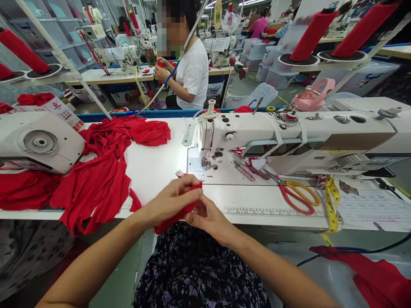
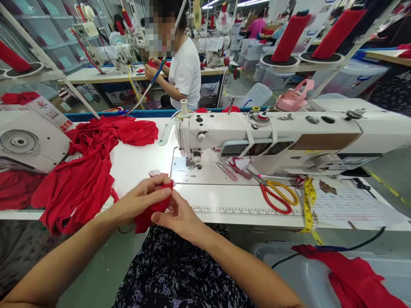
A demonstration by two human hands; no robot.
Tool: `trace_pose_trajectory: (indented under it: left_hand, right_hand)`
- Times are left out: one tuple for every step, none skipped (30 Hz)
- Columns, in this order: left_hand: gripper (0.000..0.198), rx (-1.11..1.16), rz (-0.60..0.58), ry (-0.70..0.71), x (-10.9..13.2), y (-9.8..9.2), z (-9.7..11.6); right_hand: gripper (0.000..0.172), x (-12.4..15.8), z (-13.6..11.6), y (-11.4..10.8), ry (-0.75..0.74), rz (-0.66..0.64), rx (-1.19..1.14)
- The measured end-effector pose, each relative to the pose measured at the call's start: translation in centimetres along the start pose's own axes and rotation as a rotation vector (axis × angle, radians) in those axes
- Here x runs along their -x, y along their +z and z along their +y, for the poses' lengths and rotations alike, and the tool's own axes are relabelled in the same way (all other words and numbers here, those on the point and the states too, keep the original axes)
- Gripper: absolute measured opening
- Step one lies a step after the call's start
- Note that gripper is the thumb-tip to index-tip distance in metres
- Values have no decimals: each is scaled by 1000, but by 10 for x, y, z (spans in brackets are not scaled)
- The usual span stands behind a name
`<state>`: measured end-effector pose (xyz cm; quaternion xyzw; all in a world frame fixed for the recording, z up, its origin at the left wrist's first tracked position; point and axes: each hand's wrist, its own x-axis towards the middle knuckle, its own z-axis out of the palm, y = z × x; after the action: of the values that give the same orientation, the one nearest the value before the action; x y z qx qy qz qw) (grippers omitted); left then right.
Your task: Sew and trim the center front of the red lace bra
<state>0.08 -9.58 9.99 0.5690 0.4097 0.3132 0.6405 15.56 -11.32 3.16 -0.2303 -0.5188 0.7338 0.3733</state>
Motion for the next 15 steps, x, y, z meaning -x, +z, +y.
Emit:
trace_pose_trajectory:
  left_hand:
    - [31,70,-43,-25,4,7,2]
    - [32,133,-61,-55,7,11,4]
    - [31,192,-63,-91,11,12,5]
    - [31,253,-59,-131,15,10,7]
    - [31,312,-58,-173,19,5,8]
    - [31,358,-64,-215,24,-2,10]
    - [32,380,-76,-247,29,-12,11]
    - [32,373,-78,-276,33,-23,13]
    - [32,343,-73,-307,34,-36,16]
    - [34,291,-61,-338,33,-50,19]
    - [35,212,-38,-357,29,-65,21]
    - [35,92,-38,-388,22,-78,24]
    - [36,-58,-47,-401,11,-90,26]
    - [35,-245,-42,-376,-2,-98,25]
    - [33,-454,-9,-308,-15,-103,23]
  right_hand:
    - [61,1,2,4,1,0,-36]
    - [60,2,5,7,12,8,-47]
    - [55,5,7,8,33,17,-50]
    - [50,10,9,7,58,25,-56]
    - [45,16,8,5,84,35,-75]
    - [43,23,6,1,110,52,-105]
    - [42,31,2,-6,132,80,-135]
    - [42,39,-6,-14,146,122,-151]
    - [41,45,-16,-25,161,170,-139]
    - [39,50,-28,-39,169,220,-85]
    - [35,52,-41,-54,174,266,28]
    - [32,51,-54,-71,204,276,189]
    - [31,47,-66,-86,266,239,379]
    - [31,42,-75,-100,320,180,597]
    - [30,34,-80,-110,338,140,849]
